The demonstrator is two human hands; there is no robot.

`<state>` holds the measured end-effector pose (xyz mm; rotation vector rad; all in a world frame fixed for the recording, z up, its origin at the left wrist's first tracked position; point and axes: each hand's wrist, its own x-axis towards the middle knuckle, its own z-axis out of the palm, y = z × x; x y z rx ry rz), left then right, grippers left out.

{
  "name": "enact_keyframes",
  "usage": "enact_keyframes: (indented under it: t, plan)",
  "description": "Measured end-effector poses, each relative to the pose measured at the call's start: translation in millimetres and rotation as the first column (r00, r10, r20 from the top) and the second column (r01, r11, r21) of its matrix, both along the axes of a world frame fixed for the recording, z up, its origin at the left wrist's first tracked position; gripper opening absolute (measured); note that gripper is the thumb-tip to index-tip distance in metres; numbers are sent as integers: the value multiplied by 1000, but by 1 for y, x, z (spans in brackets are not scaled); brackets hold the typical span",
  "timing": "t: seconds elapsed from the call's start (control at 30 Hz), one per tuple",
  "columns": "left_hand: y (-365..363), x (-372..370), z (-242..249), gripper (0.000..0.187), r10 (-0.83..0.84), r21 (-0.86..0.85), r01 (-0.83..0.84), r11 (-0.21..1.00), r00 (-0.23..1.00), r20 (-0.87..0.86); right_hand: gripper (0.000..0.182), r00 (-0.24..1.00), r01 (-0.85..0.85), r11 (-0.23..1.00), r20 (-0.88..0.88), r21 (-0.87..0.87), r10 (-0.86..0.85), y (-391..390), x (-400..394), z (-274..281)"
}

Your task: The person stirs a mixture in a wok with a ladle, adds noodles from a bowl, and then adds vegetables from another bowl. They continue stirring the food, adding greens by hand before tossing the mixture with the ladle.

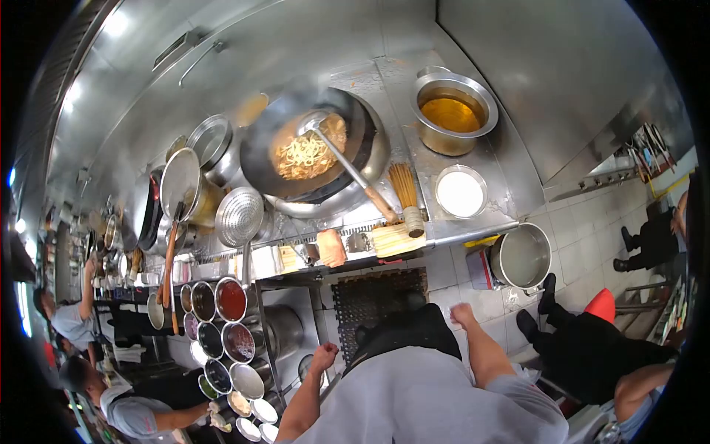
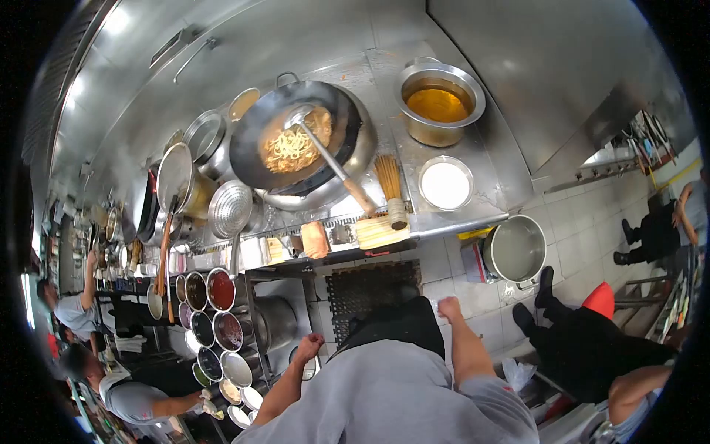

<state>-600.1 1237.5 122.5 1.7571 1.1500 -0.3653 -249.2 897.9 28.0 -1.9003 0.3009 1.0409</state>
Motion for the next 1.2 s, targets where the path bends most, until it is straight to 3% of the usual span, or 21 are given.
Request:
enact_keyframes:
  t: [0.07, 0.1, 0.17, 0.23, 0.3, 0.33, 0.37, 0.4, 0.43, 0.5, 0.57, 0.63, 0.7, 0.77, 0.83, 0.9, 0.93, 1.03, 1.1, 1.2]
  plan:
    - [-3, 13, 23, 23, -42, 77, 45, 996, 998, -43, 5, 986, 131, 975, -129, 180, -108, 47, 18, 4]
    - [-8, 20, 43, 22, -70, 146, 81, 986, 994, -79, 11, 965, 180, 896, -251, 407, -80, 62, 25, -39]
    - [-9, 28, 59, 23, -72, 147, 102, 984, 977, -201, 40, 959, 236, 897, -240, 374, -152, 125, 33, 2]
    - [-18, 4, 58, 24, -20, 97, 34, 995, 990, -142, 44, 955, 274, 886, -216, 375, -204, 172, 38, 9]
    - [-30, -12, 66, 23, -74, 73, 86, 994, 986, -151, 44, 942, 311, 886, -237, 344, -239, 206, 44, 15]
    - [-47, 9, 97, 23, -16, -24, 13, 1000, 995, -103, 30, 924, 364, 833, -276, 418, -265, 219, 44, 17]
    - [-54, 5, 98, 23, -110, -11, 110, 994, 974, -198, 17, 905, 414, 771, -311, 485, -290, 226, 47, 14]
    - [-61, -19, 79, 24, -184, 36, 195, 980, 960, -212, 33, 932, 309, 814, -325, 492, -158, 231, 42, -21]
    - [-78, 25, 115, 27, -130, 72, 165, 984, 927, -353, 21, 925, 336, 825, -327, 455, -196, 235, 42, -12]
    - [-85, 1, 94, 30, 13, 24, -6, 1000, 952, -307, 13, 887, 454, 774, -306, 442, -346, 240, 39, -2]
    - [-88, 9, 98, 30, -16, 11, 21, 1000, 934, -358, 13, 936, 351, 812, -169, 466, -308, 243, 16, -51]
    - [-89, 15, 98, 30, -44, -3, 47, 999, 915, -401, 15, 971, 220, 865, -13, 450, -240, 239, 14, -49]
    - [-88, 17, 96, 30, -58, 3, 64, 998, 923, -381, 24, 917, 234, 792, 144, 564, -373, 239, 21, -33]
    - [-86, 24, 96, 30, -96, 27, 117, 993, 913, -397, 25, 935, 148, 911, 245, 386, -255, 235, 31, -15]
    - [-85, 27, 94, 30, -134, 53, 171, 984, 901, -414, 26, 919, 151, 907, 283, 394, -276, 240, 31, -30]
    - [-82, 26, 88, 31, -9, 59, 30, 998, 945, -328, 28, 896, 167, 902, 321, 397, -307, 244, 29, -33]
    - [-82, 41, 97, 31, -19, 52, 39, 998, 944, -329, 28, 930, 128, 935, 287, 331, -229, 243, 35, -27]
    - [-81, 93, 104, 31, -100, -5, 105, 994, 935, -340, 27, 944, 45, 982, 313, 186, -102, 241, 39, -31]
    - [-79, 104, 105, 31, -45, -159, -1, 987, 958, -284, 30, 967, -32, 998, 255, 62, 15, 245, 35, -36]
    - [-71, 91, 80, 30, -40, -112, 16, 994, 974, -222, 25, 916, 97, 980, 370, 173, -156, 248, 30, -44]
